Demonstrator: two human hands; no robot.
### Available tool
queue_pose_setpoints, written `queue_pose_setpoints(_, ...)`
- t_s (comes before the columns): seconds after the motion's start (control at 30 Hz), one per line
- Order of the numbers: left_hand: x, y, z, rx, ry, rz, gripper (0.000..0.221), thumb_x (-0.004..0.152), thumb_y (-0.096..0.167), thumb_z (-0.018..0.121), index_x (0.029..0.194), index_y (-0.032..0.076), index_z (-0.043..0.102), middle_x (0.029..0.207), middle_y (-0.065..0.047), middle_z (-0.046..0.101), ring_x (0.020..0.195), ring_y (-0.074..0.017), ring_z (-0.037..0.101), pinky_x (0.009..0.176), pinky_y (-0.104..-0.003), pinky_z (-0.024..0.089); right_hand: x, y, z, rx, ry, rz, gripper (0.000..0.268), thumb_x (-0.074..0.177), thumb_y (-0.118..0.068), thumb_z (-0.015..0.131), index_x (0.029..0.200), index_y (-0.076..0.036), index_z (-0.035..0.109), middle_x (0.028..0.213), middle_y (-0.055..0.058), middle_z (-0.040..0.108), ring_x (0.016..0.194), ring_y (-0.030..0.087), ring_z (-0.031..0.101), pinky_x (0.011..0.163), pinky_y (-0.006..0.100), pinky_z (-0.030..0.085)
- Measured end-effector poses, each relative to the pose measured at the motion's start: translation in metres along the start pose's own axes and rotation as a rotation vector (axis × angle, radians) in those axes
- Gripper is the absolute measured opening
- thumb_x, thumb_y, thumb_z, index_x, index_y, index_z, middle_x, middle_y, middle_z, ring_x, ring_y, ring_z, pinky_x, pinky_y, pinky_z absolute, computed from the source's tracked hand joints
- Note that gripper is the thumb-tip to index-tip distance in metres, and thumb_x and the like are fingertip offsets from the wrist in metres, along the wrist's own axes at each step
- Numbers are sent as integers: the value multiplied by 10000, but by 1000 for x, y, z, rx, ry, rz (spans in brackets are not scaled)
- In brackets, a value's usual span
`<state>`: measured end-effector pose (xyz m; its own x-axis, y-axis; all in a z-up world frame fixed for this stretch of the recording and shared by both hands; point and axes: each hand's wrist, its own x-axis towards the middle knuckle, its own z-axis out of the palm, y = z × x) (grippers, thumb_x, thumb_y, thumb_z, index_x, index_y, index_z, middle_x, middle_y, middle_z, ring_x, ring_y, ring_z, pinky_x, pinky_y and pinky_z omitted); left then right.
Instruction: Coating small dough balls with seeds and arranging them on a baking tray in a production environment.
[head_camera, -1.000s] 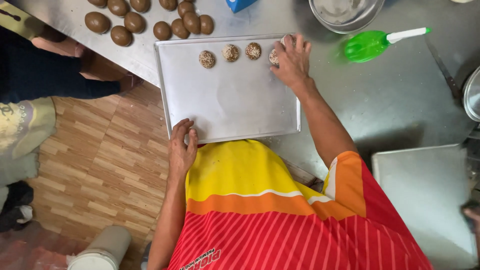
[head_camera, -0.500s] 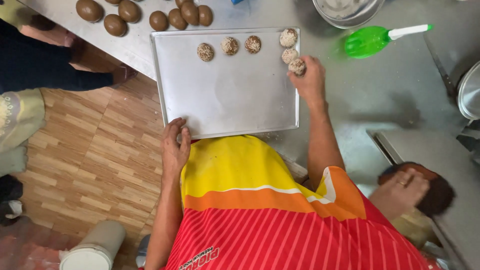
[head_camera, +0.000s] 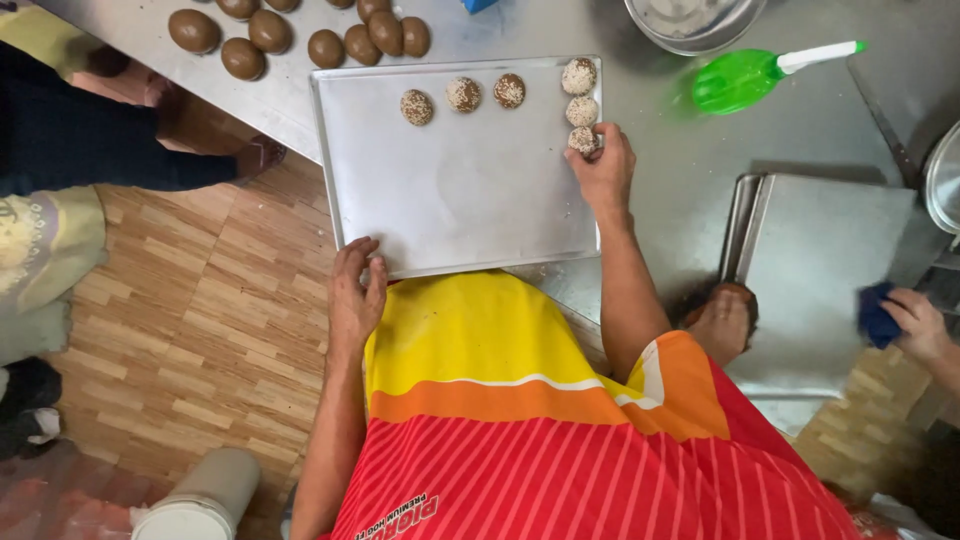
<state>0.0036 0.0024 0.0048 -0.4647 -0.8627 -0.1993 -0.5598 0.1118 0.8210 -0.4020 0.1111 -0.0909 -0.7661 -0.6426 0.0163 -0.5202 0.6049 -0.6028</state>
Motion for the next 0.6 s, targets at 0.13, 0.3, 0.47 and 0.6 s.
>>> queue_pose_setpoints(0.13, -7, 3, -7, 26, 13, -21, 385, 1048, 278, 501, 1267, 29, 697, 1308, -241, 639, 1017, -450, 708, 906, -581, 563, -1, -45, -8, -19, 66, -145, 572, 806, -138, 900, 1271, -72, 573, 1136, 188, 620, 1090, 415, 639, 927, 543, 505)
queue_pose_setpoints(0.3, -2, -4, -7, 55, -19, 15, 347, 1042, 248, 523, 1262, 41, 694, 1291, -232, 645, 989, -450, 715, 893, -576, 564, 18, -131, 6, 3, -194, -131, 527, 926, -88, 790, 1387, -67, 536, 1295, 182, 586, 1278, 367, 539, 1077, 498, 465)
queue_pose_setpoints(0.47, 8, -25, -8, 25, -31, 151, 484, 1075, 408, 464, 1263, 4, 650, 1329, -210, 603, 984, -290, 701, 850, -414, 572, 42, -150, 77, -145, -316, -448, 618, 975, -255, 746, 1489, -46, 473, 1387, 218, 523, 1281, 378, 454, 1060, 520, 432)
queue_pose_setpoints(0.6, 12, -21, -13, 50, -29, 137, 482, 1073, 404, 459, 1265, 7, 653, 1345, -207, 608, 989, -294, 710, 906, -431, 556, 39, -173, 107, -157, -186, -725, 615, 866, -213, 829, 1370, -10, 542, 1206, 191, 563, 1113, 384, 525, 965, 496, 472)
